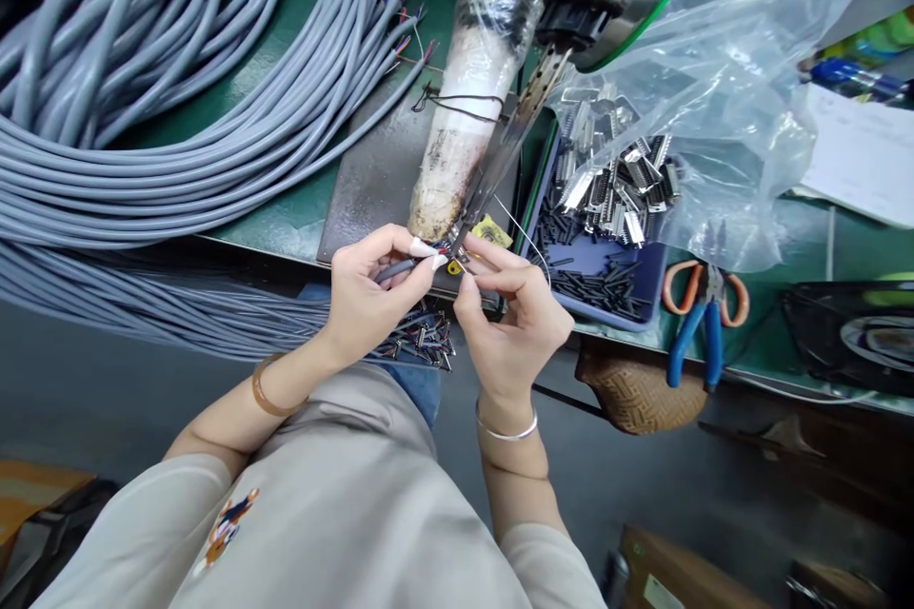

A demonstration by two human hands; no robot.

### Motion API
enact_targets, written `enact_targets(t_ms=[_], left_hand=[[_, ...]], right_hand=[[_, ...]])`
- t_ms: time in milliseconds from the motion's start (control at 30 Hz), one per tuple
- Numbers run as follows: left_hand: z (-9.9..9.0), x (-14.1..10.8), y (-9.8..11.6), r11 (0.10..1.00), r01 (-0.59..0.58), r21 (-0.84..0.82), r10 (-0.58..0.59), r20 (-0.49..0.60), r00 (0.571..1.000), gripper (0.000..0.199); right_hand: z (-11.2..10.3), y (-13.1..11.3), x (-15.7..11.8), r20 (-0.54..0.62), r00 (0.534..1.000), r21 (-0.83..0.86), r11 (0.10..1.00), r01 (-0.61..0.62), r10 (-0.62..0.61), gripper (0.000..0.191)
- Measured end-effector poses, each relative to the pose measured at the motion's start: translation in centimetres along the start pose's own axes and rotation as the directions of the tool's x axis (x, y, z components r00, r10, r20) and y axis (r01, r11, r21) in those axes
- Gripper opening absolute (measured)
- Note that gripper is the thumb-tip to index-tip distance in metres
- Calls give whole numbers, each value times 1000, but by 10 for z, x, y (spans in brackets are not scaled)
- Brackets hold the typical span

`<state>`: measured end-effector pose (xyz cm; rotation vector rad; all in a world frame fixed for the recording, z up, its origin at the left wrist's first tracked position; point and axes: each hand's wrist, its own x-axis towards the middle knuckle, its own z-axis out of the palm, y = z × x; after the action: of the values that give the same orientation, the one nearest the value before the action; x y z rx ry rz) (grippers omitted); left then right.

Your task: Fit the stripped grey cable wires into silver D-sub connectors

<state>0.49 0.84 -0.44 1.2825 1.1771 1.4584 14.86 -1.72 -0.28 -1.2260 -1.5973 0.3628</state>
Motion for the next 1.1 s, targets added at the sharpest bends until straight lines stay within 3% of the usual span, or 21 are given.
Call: enact_targets(t_ms=[267,533,767,1100], left_hand=[[-1,0,1,999,25,-40,-25,10,1000,12],[-2,-2,0,998,54,-27,-53,34,998,14],[0,-1,3,1000,15,0,-15,0,1000,12],[-4,-4,3,997,80,-1,-80,42,996,13]], right_hand=[[-3,-3,9,9,997,-95,993,75,-74,15],[-4,1,5,47,998,-81,996,33,-29,13],[-4,-4,14,17,992,-144,982,125,-124,16],[-4,1,5,66,979,-214,956,202,-192,17]])
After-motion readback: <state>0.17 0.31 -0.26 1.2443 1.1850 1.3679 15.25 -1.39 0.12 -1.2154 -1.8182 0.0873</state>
